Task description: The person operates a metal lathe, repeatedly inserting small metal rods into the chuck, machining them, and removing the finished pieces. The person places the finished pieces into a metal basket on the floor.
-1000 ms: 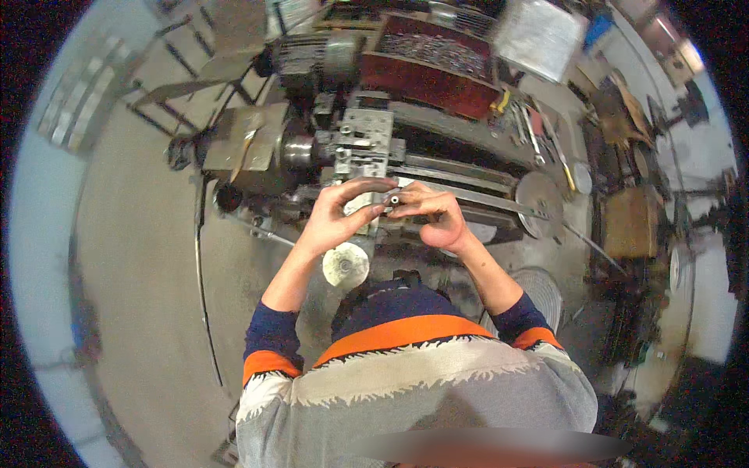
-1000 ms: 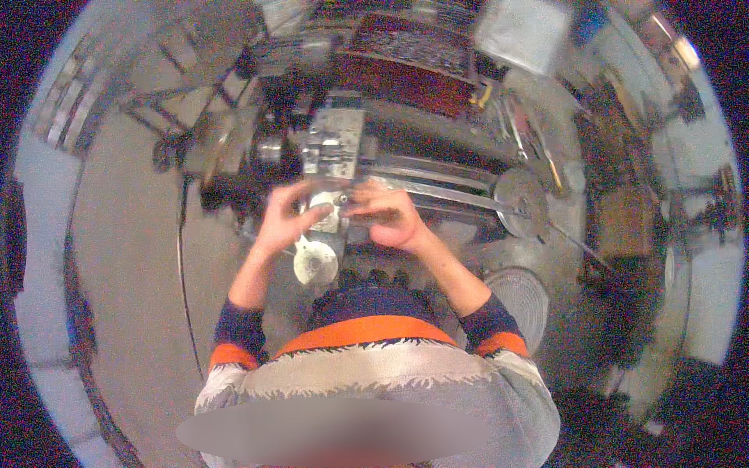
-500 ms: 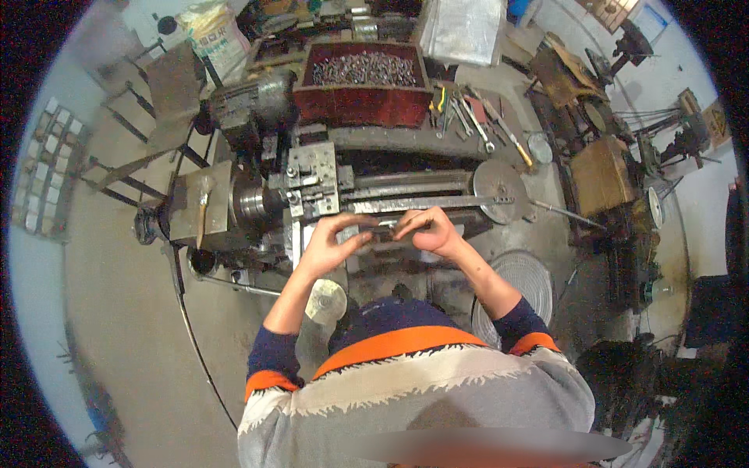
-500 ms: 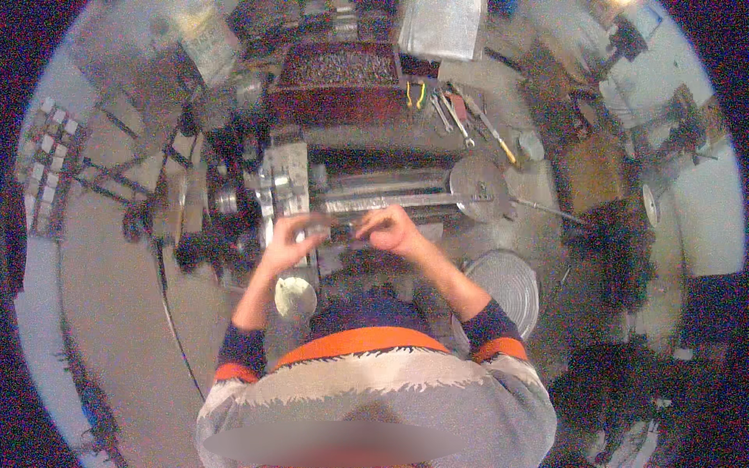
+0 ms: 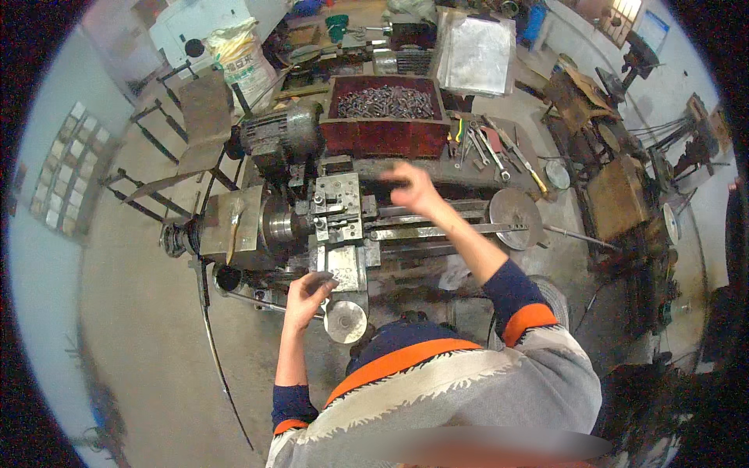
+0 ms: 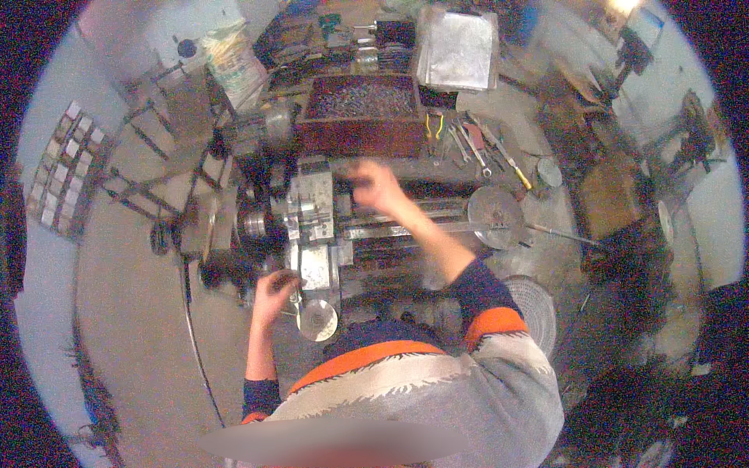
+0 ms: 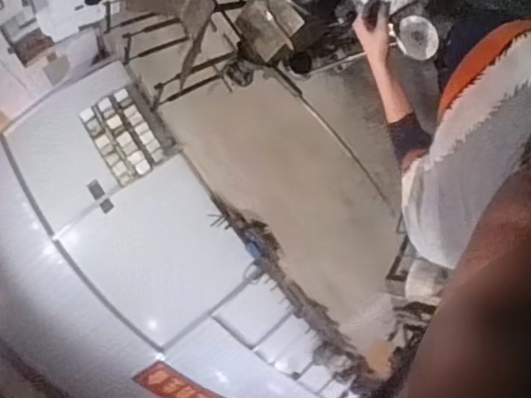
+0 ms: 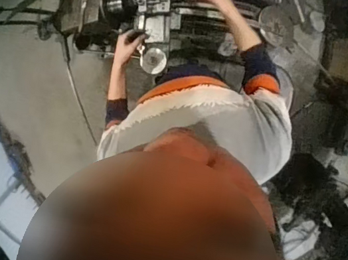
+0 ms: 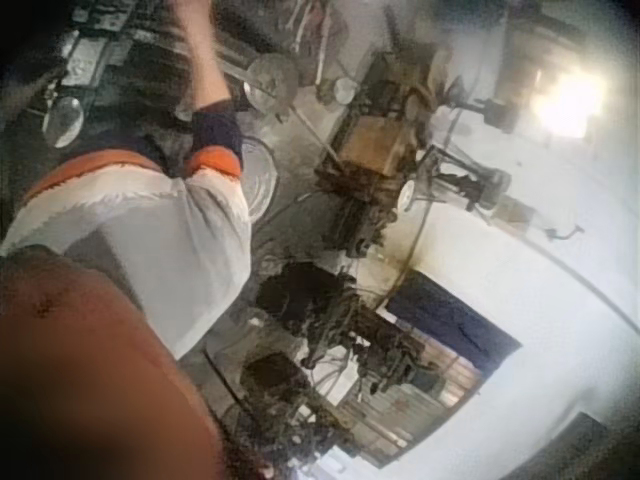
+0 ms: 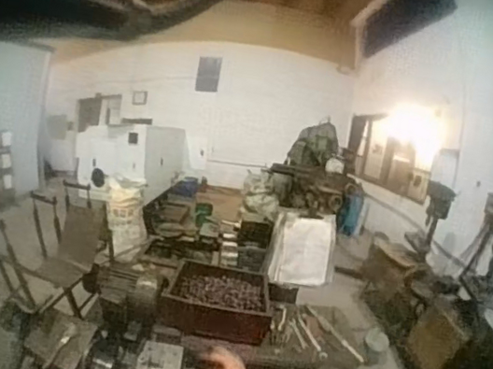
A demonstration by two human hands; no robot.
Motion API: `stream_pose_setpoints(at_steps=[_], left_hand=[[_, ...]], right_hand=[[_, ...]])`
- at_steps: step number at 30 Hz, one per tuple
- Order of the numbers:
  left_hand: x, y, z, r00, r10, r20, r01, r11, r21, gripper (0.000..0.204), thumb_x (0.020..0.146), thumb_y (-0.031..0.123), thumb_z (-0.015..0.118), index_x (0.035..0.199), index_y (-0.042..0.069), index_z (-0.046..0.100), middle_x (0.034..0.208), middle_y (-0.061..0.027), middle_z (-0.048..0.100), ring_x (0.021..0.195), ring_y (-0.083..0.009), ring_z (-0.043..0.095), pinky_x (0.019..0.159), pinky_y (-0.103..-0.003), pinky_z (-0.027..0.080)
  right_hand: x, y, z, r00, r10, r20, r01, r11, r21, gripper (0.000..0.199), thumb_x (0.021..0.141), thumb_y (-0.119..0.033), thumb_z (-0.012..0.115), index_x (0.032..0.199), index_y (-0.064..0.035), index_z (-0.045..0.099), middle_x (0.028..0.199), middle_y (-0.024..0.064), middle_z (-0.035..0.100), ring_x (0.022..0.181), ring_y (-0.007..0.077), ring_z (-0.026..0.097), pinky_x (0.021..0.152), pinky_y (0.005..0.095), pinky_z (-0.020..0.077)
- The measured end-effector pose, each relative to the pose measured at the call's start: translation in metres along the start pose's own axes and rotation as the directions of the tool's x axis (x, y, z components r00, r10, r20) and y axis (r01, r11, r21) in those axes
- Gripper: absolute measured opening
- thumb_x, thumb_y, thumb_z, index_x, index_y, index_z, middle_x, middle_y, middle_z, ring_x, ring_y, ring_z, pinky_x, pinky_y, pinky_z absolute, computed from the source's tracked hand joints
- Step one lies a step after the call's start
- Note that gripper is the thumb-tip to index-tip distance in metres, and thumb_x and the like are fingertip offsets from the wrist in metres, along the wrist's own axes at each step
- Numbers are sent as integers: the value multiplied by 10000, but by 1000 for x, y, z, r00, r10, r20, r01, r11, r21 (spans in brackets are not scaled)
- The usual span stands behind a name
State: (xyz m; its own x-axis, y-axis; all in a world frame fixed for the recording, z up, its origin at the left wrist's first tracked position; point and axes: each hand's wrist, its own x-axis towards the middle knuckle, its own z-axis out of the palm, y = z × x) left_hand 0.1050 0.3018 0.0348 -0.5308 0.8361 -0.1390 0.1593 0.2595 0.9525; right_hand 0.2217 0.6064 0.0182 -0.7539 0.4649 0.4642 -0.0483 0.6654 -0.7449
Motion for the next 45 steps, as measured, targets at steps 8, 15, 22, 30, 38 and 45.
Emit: stream_pose_setpoints(at_steps=[8,15,22,30,38,45], left_hand=[[2,9,18,994,-92,60,89,994,57,207,772,85,595,911,-67,571,823,-116,637,783,-158,604,714,-258,460],[32,15,72,956,-50,288,19,994,109,181,790,56,589,925,-63,572,835,-127,635,789,-174,599,751,-269,443],[63,33,120,839,-45,542,-113,960,256,224,791,101,602,953,-51,571,856,-104,632,811,-143,580,762,-252,428],[58,40,140,856,-59,514,-111,949,294,244,792,112,604,954,-65,562,857,-95,629,815,-130,572,759,-232,414],[56,47,130,842,-69,535,-136,932,335,218,794,91,573,952,-59,573,848,-87,632,796,-129,580,722,-235,431],[50,19,93,866,-32,499,-109,962,252,256,786,118,580,985,-43,570,852,-100,634,801,-137,588,716,-257,452]], right_hand=[[-253,44,1,819,563,-106,-572,815,-88,284,560,-141,603,828,-59,651,823,127,623,752,284,588,697,335,471],[-456,31,-38,399,805,-439,-917,360,-173,306,537,-213,623,810,-79,661,809,148,620,742,287,599,670,353,488],[-579,4,-56,-29,777,-629,-959,-199,-202,250,575,-183,595,764,-20,587,823,170,593,778,327,586,711,404,479],[-610,7,-42,170,753,-636,-938,-73,-338,238,582,-244,599,716,-47,597,817,137,596,755,304,597,677,381,492],[-592,58,-73,54,913,-403,-939,-91,-331,311,574,-254,592,750,1,620,808,218,596,741,354,588,689,406,488],[-609,76,-91,218,924,-313,-878,46,-476,257,590,-213,594,711,12,609,729,226,591,711,368,592,625,413,481]])
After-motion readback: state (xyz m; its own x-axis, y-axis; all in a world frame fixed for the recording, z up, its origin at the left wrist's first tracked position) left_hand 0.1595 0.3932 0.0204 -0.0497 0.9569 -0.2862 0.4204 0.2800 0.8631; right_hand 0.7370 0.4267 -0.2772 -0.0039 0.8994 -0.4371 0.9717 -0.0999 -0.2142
